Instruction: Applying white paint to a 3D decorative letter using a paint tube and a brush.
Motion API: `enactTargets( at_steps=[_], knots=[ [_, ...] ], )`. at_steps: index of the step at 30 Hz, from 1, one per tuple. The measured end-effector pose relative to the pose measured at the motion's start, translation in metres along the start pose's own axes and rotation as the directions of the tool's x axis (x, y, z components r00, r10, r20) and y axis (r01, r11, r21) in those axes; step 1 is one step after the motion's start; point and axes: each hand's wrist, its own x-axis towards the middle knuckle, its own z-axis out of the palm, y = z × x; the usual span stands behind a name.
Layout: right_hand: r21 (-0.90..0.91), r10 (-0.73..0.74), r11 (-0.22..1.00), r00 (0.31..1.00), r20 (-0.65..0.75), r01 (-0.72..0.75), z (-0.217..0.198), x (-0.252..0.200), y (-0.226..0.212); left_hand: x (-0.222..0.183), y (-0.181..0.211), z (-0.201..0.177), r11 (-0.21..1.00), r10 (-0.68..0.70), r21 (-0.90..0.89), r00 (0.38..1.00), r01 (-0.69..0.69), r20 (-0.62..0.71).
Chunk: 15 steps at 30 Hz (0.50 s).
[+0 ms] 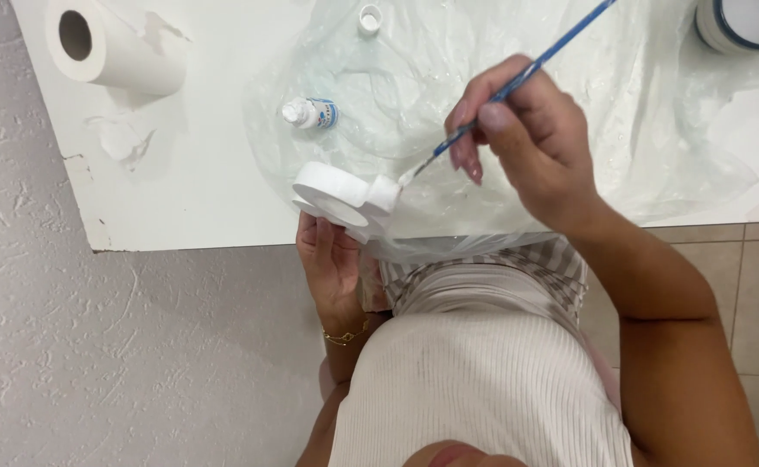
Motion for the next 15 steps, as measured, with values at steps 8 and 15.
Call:
enactTargets(
  at_steps=[8, 15],
  knots=[
    [-0.070, -0.003, 0.998, 1.000, -0.006, 0.002, -0.002, 0.008, -0.009, 0.003, -0.001, -0.001, 1.000, 0.020, 0.006, 1.000, -0.020, 0.011],
    [-0.052, -0.012, 0.999, 0.999, 0.043, 0.015, -0.007, 0.005, 0.007, 0.001, -0.005, -0.002, 0.999, 0.038, 0.038, 0.999, -0.038, -0.003]
  ],
)
